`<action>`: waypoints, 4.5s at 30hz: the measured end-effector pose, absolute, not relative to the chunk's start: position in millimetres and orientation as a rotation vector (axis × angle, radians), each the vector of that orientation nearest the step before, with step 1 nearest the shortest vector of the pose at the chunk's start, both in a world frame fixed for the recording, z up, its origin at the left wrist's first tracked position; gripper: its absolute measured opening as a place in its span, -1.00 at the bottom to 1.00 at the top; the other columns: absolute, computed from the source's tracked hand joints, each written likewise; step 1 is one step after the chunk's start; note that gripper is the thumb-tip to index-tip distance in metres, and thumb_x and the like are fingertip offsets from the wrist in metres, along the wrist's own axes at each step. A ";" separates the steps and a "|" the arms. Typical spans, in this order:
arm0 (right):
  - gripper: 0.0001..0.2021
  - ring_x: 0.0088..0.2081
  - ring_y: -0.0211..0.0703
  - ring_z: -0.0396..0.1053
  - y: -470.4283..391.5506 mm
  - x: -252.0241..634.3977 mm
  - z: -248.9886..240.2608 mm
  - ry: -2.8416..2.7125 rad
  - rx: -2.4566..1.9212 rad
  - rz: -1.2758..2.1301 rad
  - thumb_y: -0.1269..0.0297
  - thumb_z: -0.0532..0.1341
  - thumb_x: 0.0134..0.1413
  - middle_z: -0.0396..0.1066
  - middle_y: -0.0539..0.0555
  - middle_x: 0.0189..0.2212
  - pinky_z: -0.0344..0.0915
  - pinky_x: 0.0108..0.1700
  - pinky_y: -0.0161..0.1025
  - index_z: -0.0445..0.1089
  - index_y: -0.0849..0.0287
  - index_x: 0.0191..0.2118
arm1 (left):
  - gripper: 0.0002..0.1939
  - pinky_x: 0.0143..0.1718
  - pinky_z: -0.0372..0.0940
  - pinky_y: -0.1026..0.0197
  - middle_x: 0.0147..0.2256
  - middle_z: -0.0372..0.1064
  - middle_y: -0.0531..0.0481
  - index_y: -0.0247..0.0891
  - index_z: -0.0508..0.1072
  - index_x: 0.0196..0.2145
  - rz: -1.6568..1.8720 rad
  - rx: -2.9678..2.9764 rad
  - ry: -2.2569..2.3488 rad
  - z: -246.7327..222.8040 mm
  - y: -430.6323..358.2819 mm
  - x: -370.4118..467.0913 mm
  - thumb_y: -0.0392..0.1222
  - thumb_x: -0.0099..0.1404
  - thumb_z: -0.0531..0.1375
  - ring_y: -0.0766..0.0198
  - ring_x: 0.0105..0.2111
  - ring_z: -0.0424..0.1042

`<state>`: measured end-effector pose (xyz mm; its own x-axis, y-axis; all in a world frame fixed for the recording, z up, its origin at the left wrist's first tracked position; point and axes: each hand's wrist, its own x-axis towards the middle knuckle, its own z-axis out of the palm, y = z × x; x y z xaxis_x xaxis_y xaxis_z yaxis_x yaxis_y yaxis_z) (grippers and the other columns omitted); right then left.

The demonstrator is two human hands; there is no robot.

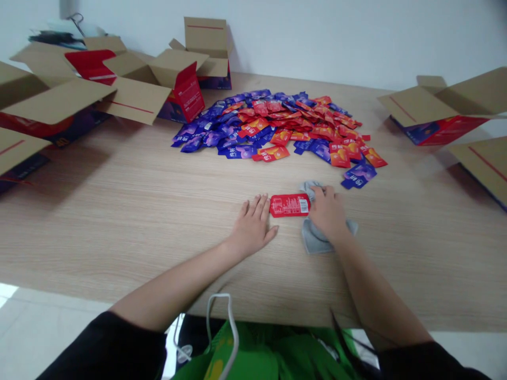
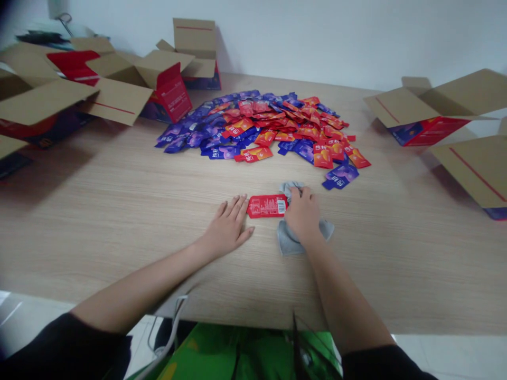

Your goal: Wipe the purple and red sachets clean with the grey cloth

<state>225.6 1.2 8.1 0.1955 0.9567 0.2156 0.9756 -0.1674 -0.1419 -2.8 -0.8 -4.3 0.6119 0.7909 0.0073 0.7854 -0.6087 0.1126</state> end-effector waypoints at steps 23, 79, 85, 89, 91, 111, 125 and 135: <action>-0.55 0.06 0.13 0.21 -2.5 180.8 12.2 -2.017 -2.118 -0.121 0.40 0.00 0.23 0.27 0.27 0.15 0.18 0.02 0.03 0.27 0.17 0.21 | -0.23 0.32 -0.08 -0.15 0.40 -0.19 -0.28 -0.47 -0.05 0.38 0.052 2.729 1.351 -1.5 0.1 -1.6 0.13 0.42 -0.04 -0.04 0.39 -0.14; -0.52 0.04 0.12 0.19 -7.5 175.1 8.1 -2.105 -1.910 -0.029 0.37 0.03 0.18 0.28 0.24 0.11 0.15 0.05 0.03 0.28 0.10 0.22 | -0.26 0.30 -0.08 -0.17 0.36 -0.05 -0.36 -0.50 0.05 0.34 0.129 2.770 1.318 -5.1 -0.4 -4.9 0.14 0.43 -0.07 -0.10 0.37 -0.09; -0.51 -0.02 0.18 0.22 -1.2 211.0 7.4 -1.861 -2.225 -0.106 0.40 0.03 0.15 0.28 0.34 0.03 0.19 -0.02 0.05 0.28 0.25 0.20 | -0.25 0.31 -0.10 -0.16 0.39 -0.16 -0.31 -0.47 -0.03 0.37 0.140 2.744 1.311 -5.4 -0.1 -5.1 0.12 0.42 -0.05 -0.08 0.38 -0.13; -0.54 -0.04 0.13 0.24 4.5 226.7 11.3 -1.814 -2.151 -0.050 0.45 -0.01 0.13 0.29 0.33 -0.03 0.19 0.03 0.05 0.32 0.29 0.14 | -0.25 0.30 -0.09 -0.16 0.39 -0.15 -0.32 -0.48 -0.02 0.37 0.146 2.745 1.308 -5.8 -0.1 -5.4 0.12 0.43 -0.06 -0.08 0.38 -0.12; -0.53 -0.02 0.11 0.24 7.9 229.9 15.8 -1.726 -2.045 -0.056 0.44 -0.04 0.14 0.29 0.32 -0.04 0.18 0.07 0.04 0.30 0.30 0.15 | -0.25 0.31 -0.10 -0.16 0.39 -0.16 -0.32 -0.50 -0.02 0.36 0.137 2.746 1.310 -6.3 0.0 -5.2 0.12 0.43 -0.06 -0.08 0.38 -0.12; -0.54 0.02 0.13 0.21 -3.1 192.6 10.4 -2.005 -2.097 -0.133 0.37 0.02 0.22 0.28 0.27 0.10 0.17 0.00 0.00 0.28 0.18 0.22 | -0.23 0.31 -0.10 -0.17 0.39 -0.17 -0.32 -0.50 -0.03 0.37 0.134 2.759 1.306 -6.7 0.8 -4.7 0.12 0.43 -0.04 -0.08 0.38 -0.13; -0.51 0.06 0.07 0.19 8.7 207.1 12.0 -1.717 -1.840 -0.103 0.43 -0.02 0.15 0.24 0.27 0.04 0.17 0.10 0.05 0.26 0.19 0.20 | -0.24 0.31 -0.09 -0.17 0.38 -0.16 -0.35 -0.51 -0.02 0.36 0.168 2.755 1.312 -7.1 -0.2 -4.2 0.11 0.43 -0.03 -0.09 0.38 -0.12; -0.54 0.10 0.08 0.18 -6.8 158.9 8.5 -2.166 -1.875 -0.029 0.35 0.05 0.20 0.26 0.20 0.15 0.11 0.08 0.00 0.28 0.08 0.21 | -0.27 0.30 -0.08 -0.19 0.33 0.01 -0.40 -0.54 0.11 0.31 0.095 2.776 1.301 -2.7 0.2 -4.8 0.12 0.42 -0.04 -0.15 0.35 -0.05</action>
<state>158.9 -6.8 8.5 -0.1216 0.9681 0.2193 0.9736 0.1593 -0.1635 -4.8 0.2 -2.7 0.6389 0.7689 0.0241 0.7643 -0.6381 0.0935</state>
